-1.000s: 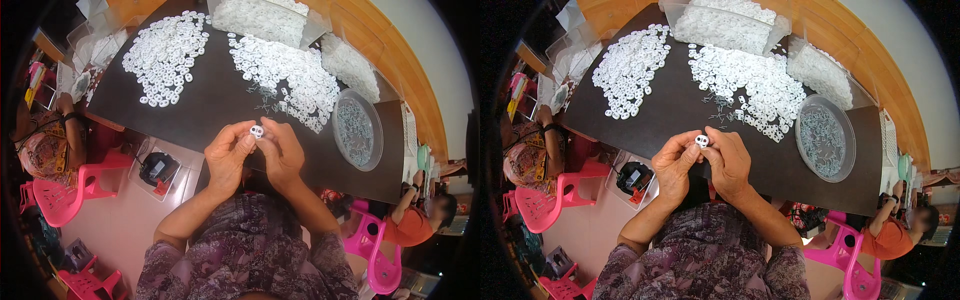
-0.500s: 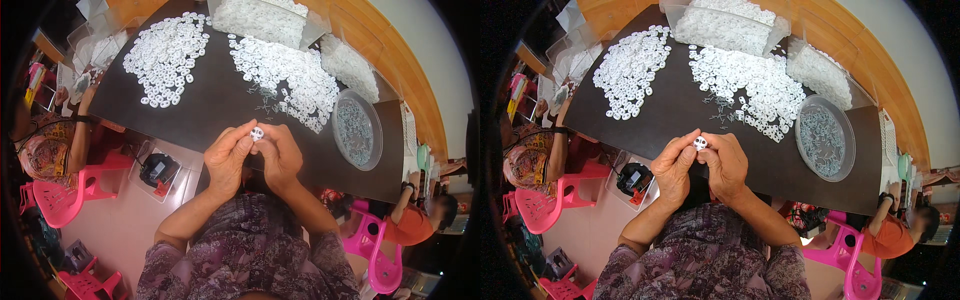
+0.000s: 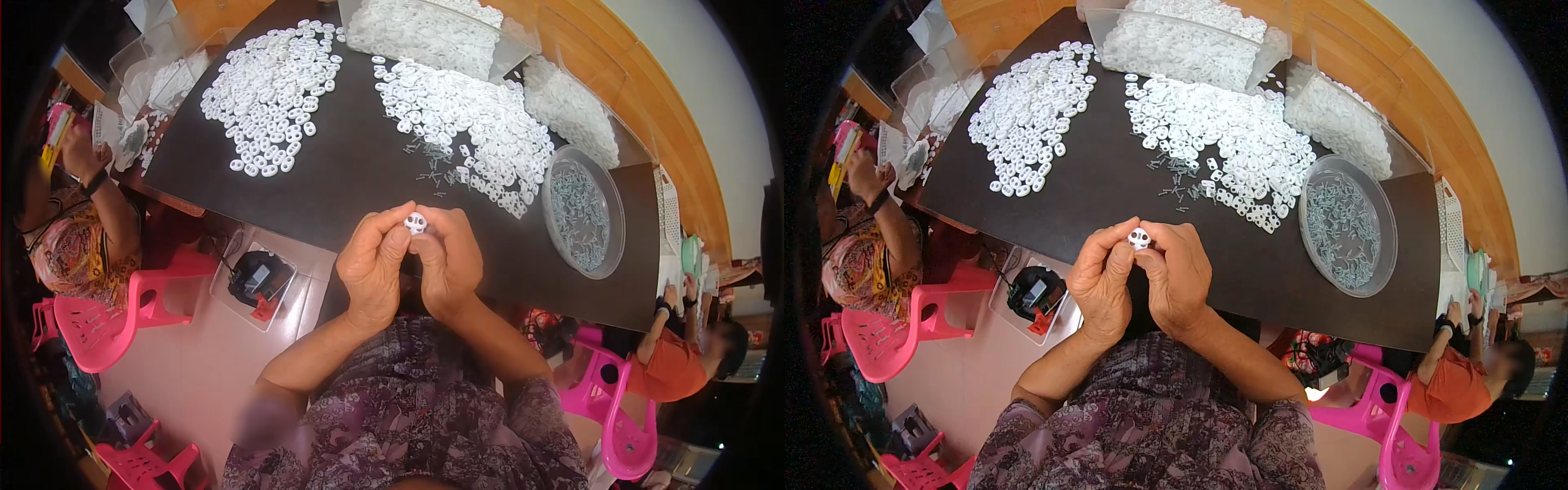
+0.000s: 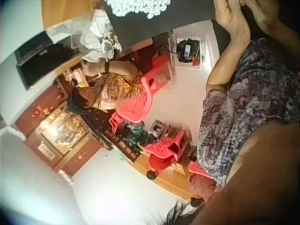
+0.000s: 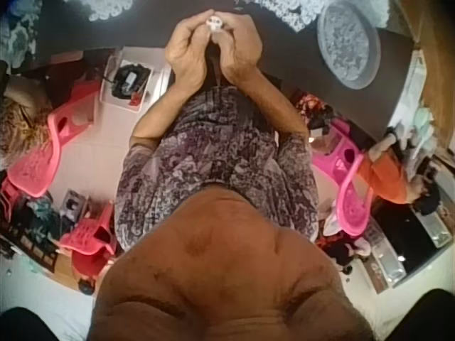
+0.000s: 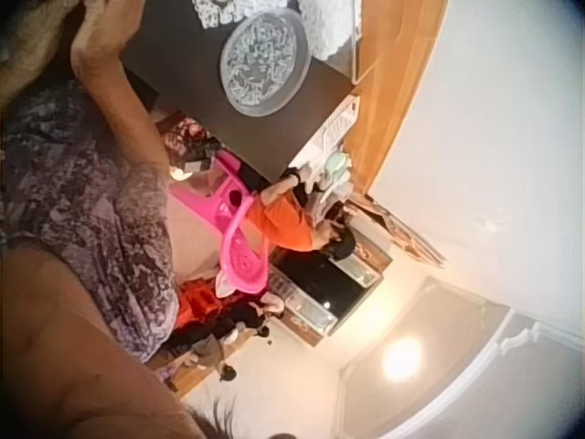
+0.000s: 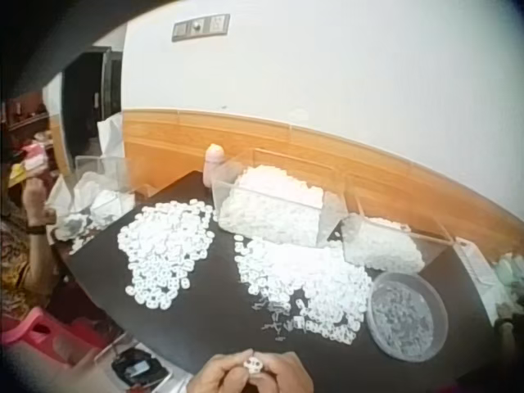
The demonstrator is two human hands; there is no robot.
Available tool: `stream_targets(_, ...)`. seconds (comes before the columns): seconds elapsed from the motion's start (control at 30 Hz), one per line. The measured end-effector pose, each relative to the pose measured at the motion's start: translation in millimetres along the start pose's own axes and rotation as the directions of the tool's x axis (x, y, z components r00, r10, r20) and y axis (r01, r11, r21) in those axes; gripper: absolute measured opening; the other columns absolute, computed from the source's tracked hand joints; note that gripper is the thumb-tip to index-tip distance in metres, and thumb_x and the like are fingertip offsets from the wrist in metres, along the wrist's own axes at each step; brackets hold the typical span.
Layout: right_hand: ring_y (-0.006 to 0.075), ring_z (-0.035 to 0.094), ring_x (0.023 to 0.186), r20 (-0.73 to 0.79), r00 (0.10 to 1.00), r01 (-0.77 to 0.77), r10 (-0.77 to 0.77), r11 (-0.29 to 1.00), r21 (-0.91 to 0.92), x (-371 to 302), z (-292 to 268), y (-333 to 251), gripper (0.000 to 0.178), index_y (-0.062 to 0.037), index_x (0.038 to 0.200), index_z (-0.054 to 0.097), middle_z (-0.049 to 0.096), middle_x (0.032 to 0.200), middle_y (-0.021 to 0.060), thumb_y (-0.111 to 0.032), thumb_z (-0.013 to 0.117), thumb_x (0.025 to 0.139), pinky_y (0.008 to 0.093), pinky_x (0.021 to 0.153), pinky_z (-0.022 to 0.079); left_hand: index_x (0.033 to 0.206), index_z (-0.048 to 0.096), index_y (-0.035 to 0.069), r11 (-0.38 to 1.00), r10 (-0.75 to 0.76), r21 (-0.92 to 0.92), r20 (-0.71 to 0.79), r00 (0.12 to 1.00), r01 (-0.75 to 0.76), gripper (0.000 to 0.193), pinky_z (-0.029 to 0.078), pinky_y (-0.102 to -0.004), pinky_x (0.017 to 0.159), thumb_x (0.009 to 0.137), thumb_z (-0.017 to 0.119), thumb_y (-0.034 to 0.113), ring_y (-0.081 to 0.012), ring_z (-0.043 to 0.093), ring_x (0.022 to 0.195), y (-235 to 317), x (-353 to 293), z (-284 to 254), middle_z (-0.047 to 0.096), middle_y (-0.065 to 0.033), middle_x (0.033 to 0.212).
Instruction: Threading thin wire through small white plastic components at a workbench.
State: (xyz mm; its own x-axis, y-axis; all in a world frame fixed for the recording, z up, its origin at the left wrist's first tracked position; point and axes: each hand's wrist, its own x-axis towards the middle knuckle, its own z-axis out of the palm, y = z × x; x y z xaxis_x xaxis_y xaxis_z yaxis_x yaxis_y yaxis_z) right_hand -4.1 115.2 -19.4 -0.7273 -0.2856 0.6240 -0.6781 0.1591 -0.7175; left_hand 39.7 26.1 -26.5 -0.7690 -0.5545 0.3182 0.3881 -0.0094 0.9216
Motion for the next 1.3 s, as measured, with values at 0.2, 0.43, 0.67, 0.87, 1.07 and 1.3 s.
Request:
stream_targets(0.2,0.0214,0.05,0.065,-0.015,1.0,0.002,-0.002,1.0,-0.009,-2,2,0,0.023,0.0037,0.101,0.058,0.057,0.08,0.0109,-0.001,0.063,0.079,0.0299,0.056,0.042,0.107,0.062,-0.002,1.0,0.0,-0.01,-0.015,1.0,0.0,0.02,0.044,-0.0208,0.066,0.09,0.057,0.008,-0.0083,0.053,0.074,0,-1,1,0.058,-0.0037,0.086)
stream_targets(0.43,0.0228,0.051,0.066,-0.072,0.992,0.099,-0.101,0.995,-0.032,2,4,-1,0.021,0.0044,0.099,0.057,0.058,0.083,0.0119,-0.004,0.063,0.081,0.0304,0.056,0.042,0.106,0.062,-0.002,0.999,0.026,-0.039,-0.043,0.999,-0.028,0.02,0.045,-0.0209,0.067,0.091,0.057,0.01,-0.0089,0.053,0.076,2,-6,6,0.058,-0.0043,0.087)
stream_targets(0.67,0.0236,0.051,0.064,-0.05,0.982,0.174,-0.181,0.978,-0.117,3,1,-1,0.019,0.0034,0.099,0.056,0.057,0.083,0.0116,-0.007,0.061,0.084,0.0318,0.053,0.042,0.105,0.059,-0.002,0.978,0.192,0.086,-0.051,0.98,-0.187,0.019,0.043,-0.0199,0.07,0.094,0.053,0.012,-0.0078,0.05,0.078,0,-8,10,0.056,-0.0035,0.089)
stream_targets(0.87,0.0233,0.051,0.062,-0.055,0.969,0.232,-0.239,0.966,-0.113,2,2,6,0.017,0.0029,0.098,0.056,0.057,0.081,0.0117,-0.008,0.059,0.085,0.032,0.051,0.041,0.102,0.06,-0.002,0.942,0.298,0.185,-0.082,0.951,-0.279,0.017,0.043,-0.0215,0.057,0.092,0.055,0.011,-0.0105,0.05,0.066,-4,-5,13,0.054,-0.0052,0.081)
stream_targets(1.07,0.0229,0.051,0.061,-0.049,0.957,0.277,-0.285,0.952,-0.132,6,-3,9,0.015,0.0017,0.097,0.056,0.057,0.079,0.0112,-0.006,0.059,0.085,0.0317,0.051,0.04,0.103,0.058,-0.003,0.975,0.2,0.104,-0.035,0.979,-0.196,0.015,0.042,-0.0192,0.061,0.094,0.05,0.005,-0.008,0.049,0.069,1,-5,16,0.052,-0.0028,0.081)
stream_targets(1.3,0.0241,0.056,0.064,0.069,0.989,-0.127,0.132,0.989,-0.082,5,-44,19,0.008,-0.0031,0.088,0.061,0.059,0.077,0.009,-0.004,0.063,0.08,0.0323,0.058,0.044,0.11,0.061,0.0,0.932,0.073,0.32,0.299,0.951,-0.172,0.023,0.045,-0.0233,0.063,0.087,0.057,0.0,-0.0125,0.056,0.07,-8,12,2,0.058,-0.0069,0.079)
